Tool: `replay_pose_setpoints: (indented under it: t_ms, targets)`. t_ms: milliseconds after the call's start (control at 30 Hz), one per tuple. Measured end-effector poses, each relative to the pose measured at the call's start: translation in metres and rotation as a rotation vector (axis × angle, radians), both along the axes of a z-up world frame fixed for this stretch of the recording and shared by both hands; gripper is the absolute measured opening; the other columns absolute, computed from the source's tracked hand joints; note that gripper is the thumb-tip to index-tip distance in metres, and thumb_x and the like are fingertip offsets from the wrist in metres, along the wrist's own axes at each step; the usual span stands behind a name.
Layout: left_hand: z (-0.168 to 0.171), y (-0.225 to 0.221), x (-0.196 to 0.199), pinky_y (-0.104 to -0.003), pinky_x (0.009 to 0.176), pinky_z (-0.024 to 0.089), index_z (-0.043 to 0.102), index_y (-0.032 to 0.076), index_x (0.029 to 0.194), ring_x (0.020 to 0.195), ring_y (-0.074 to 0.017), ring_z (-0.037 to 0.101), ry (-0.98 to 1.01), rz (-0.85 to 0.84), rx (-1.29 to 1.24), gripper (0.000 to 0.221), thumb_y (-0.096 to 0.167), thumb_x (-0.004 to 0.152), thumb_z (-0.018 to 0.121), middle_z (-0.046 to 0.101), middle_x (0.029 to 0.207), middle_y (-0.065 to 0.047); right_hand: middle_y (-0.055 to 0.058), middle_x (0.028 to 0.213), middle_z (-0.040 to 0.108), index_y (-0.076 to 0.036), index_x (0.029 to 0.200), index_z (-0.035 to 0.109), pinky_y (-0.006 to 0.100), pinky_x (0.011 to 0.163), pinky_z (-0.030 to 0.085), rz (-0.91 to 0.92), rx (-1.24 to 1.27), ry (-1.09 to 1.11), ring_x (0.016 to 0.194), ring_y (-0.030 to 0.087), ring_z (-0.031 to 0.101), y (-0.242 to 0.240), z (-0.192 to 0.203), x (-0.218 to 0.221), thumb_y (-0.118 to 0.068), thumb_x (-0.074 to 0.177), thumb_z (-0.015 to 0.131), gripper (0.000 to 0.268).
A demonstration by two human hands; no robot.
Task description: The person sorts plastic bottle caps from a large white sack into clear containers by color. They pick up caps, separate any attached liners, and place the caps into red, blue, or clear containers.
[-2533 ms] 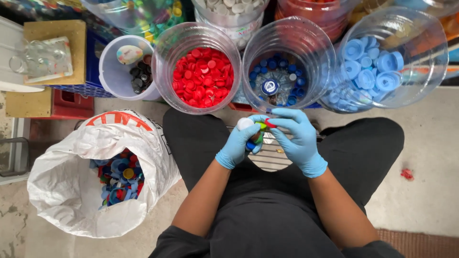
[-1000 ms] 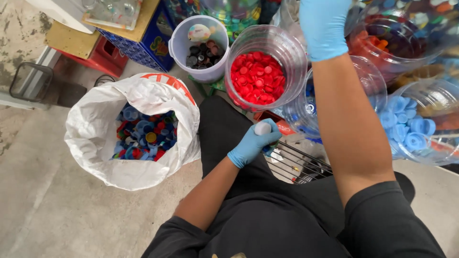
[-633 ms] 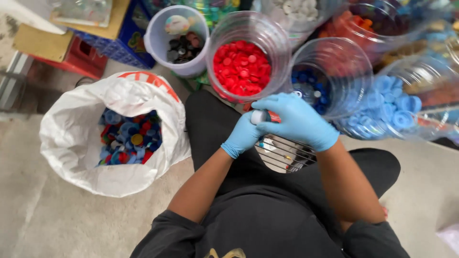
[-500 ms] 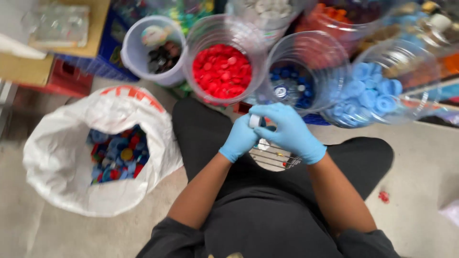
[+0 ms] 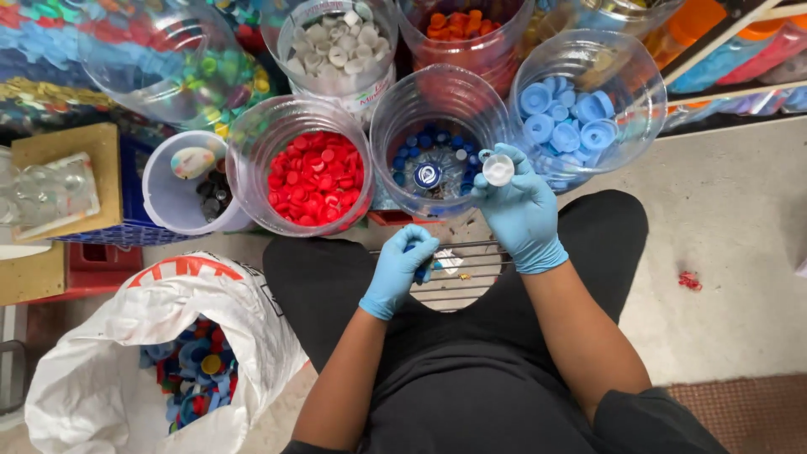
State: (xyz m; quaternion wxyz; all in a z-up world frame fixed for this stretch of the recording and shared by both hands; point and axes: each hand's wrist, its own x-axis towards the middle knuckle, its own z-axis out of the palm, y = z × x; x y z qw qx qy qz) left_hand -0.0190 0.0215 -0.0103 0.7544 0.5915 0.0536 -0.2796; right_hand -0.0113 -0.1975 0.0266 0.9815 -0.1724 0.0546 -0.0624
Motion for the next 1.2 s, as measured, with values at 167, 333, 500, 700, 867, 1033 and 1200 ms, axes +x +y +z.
replay_pose_setpoints:
  t_ms: [167, 333, 500, 700, 867, 1033, 1200]
  targets:
    - [-0.012, 0.003, -0.005, -0.025, 0.034, 0.042, 0.062, 0.007, 0.094, 0.04, -0.0193, 0.057, 0.088, 0.07, -0.042, 0.011, 0.012, 0.097, 0.071, 0.057, 0.061, -0.011, 0.025, 0.14, 0.058, -0.003, 0.147, 0.047, 0.036, 0.086, 0.063, -0.19, -0.387, -0.059, 0.09, 0.024, 0.071, 0.013, 0.013, 0.031, -0.006, 0.097, 0.049, 0.05]
    - [-0.011, 0.01, -0.003, -0.026, 0.04, 0.027, 0.058, 0.017, 0.085, 0.041, -0.0107, 0.044, 0.485, 0.308, -0.472, 0.024, 0.034, 0.102, 0.061, 0.044, 0.057, 0.004, 0.02, 0.158, 0.046, 0.0, 0.154, 0.044, 0.045, 0.132, 0.044, -0.708, -1.532, -0.543, 0.153, 0.035, 0.045, 0.06, 0.105, 0.093, 0.015, 0.106, 0.063, 0.054]
    - [0.02, 0.027, 0.02, -0.026, 0.042, 0.027, 0.058, 0.018, 0.088, 0.044, -0.0111, 0.044, 0.445, 0.441, -0.504, 0.025, 0.036, 0.105, 0.058, 0.046, 0.062, 0.005, 0.015, 0.162, 0.023, -0.009, 0.16, 0.033, 0.047, 0.126, 0.029, -0.31, -1.748, -0.443, 0.145, 0.03, 0.027, 0.053, 0.132, 0.121, -0.001, 0.108, 0.058, 0.058]
    - [0.017, 0.03, 0.037, -0.024, 0.042, 0.038, 0.062, 0.015, 0.088, 0.046, -0.0172, 0.057, 0.325, 0.577, -0.475, 0.031, 0.04, 0.105, 0.059, 0.053, 0.067, 0.0, 0.013, 0.13, 0.069, -0.009, 0.122, 0.072, 0.048, 0.104, 0.051, 0.029, -1.644, -0.544, 0.12, 0.035, 0.066, 0.084, 0.072, 0.055, -0.006, 0.091, 0.075, 0.031]
    - [0.053, 0.012, 0.037, -0.021, 0.046, 0.047, 0.067, 0.01, 0.091, 0.056, -0.0188, 0.067, 0.256, 0.575, -0.455, 0.026, 0.034, 0.099, 0.07, 0.064, 0.074, -0.006, 0.019, 0.143, 0.062, -0.009, 0.136, 0.068, 0.055, 0.101, 0.047, 0.124, -1.769, -0.519, 0.122, 0.042, 0.062, 0.097, 0.053, 0.023, -0.016, 0.087, 0.082, 0.052]
    - [0.064, 0.01, 0.038, -0.022, 0.062, 0.053, 0.066, 0.009, 0.098, 0.072, -0.0136, 0.065, 0.199, 0.573, -0.293, 0.03, 0.039, 0.101, 0.067, 0.068, 0.088, -0.006, 0.019, 0.134, 0.067, -0.008, 0.127, 0.073, 0.049, 0.096, 0.048, 0.149, -1.816, -0.412, 0.112, 0.04, 0.066, 0.096, 0.061, 0.023, -0.01, 0.09, 0.079, 0.038]
    - [0.048, 0.009, 0.035, -0.026, 0.066, 0.059, 0.066, 0.007, 0.1, 0.078, -0.014, 0.066, 0.224, 0.567, -0.349, 0.033, 0.04, 0.102, 0.067, 0.068, 0.09, -0.008, 0.018, 0.126, 0.071, -0.006, 0.121, 0.074, 0.05, 0.095, 0.05, 0.186, -1.792, -0.409, 0.108, 0.04, 0.068, 0.099, 0.047, 0.023, -0.008, 0.088, 0.08, 0.033]
